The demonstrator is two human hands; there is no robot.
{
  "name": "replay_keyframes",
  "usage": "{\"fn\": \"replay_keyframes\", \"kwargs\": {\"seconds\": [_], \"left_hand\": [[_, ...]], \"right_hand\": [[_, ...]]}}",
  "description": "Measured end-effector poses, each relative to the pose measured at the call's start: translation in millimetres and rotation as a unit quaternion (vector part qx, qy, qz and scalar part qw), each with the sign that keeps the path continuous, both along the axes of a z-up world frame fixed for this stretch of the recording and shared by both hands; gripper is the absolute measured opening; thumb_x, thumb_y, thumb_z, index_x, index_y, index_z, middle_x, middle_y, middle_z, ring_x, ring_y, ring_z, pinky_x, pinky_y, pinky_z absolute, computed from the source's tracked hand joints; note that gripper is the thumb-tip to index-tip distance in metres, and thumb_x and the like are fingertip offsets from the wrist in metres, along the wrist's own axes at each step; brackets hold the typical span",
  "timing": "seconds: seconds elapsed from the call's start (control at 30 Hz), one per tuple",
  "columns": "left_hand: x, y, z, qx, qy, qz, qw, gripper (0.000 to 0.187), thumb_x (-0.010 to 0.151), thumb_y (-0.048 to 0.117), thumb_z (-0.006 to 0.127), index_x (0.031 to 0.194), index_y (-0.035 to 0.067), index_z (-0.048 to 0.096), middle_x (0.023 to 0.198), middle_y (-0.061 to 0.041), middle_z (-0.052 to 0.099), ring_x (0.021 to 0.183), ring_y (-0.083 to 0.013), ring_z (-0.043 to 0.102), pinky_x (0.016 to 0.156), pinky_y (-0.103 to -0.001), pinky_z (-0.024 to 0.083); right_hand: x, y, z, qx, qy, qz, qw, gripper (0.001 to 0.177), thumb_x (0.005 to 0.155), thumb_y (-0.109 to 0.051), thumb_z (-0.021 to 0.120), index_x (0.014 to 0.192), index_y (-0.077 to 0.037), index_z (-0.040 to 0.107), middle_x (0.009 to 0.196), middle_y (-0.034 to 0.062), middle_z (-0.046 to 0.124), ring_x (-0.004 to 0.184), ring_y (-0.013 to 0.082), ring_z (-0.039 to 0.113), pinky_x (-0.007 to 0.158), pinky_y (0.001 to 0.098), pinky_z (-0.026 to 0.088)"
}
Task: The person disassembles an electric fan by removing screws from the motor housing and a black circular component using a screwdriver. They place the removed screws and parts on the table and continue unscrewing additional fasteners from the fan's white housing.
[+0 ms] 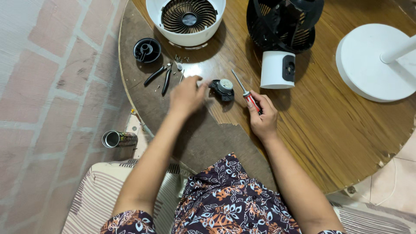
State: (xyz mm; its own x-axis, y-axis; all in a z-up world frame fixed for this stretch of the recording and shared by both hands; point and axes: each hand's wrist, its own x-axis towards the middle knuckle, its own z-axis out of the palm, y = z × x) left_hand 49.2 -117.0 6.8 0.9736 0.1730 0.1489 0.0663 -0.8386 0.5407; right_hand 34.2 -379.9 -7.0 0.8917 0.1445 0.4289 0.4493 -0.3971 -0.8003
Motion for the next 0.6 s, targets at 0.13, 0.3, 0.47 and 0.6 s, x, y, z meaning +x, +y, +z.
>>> {"fn": "replay_keyframes", "kwargs": {"seconds": [0.13,0.3,0.47,0.6], "left_hand": [[-18,-44,6,-0.045,0.02,0.03,0.998,0.06,0.085,0.062,0.068,0.112,0.009,0.067,0.092,-0.015,0.075,0.087,-0.0377,0.071,0.073,-0.051,0.055],[-13,-64,3,-0.055,-0.039,0.03,0.997,0.053,0.086,0.055,0.073,0.111,0.009,0.065,0.093,-0.012,0.075,0.085,-0.0359,0.073,0.07,-0.049,0.055],[-6,-71,-11,-0.107,-0.067,0.005,0.992,0.049,0.085,0.042,0.079,0.116,0.008,0.063,0.091,-0.011,0.076,0.083,-0.0342,0.074,0.07,-0.046,0.056],[-5,-73,-21,-0.162,-0.079,-0.018,0.983,0.047,0.089,0.032,0.078,0.123,0.006,0.059,0.092,-0.01,0.078,0.081,-0.0281,0.076,0.07,-0.04,0.057]], "right_hand": [[0,-1,-1,0.003,-0.016,0.002,1.0,0.028,0.101,-0.009,0.069,0.127,0.002,0.067,0.104,0.0128,0.069,0.09,0.0205,0.068,0.082,0.0294,0.053],[-1,-1,-1,0.008,-0.011,-0.012,1.0,0.027,0.1,-0.008,0.069,0.125,0.001,0.067,0.104,0.0132,0.069,0.087,0.0204,0.068,0.079,0.0296,0.053],[-5,-6,2,0.024,-0.012,-0.013,1.0,0.026,0.1,-0.007,0.068,0.124,0.001,0.068,0.102,0.0131,0.071,0.086,0.0202,0.069,0.078,0.0298,0.054],[-13,-16,4,0.022,-0.014,-0.011,1.0,0.024,0.099,-0.006,0.067,0.123,0.001,0.068,0.099,0.0131,0.071,0.083,0.0205,0.068,0.076,0.0305,0.054]]}}
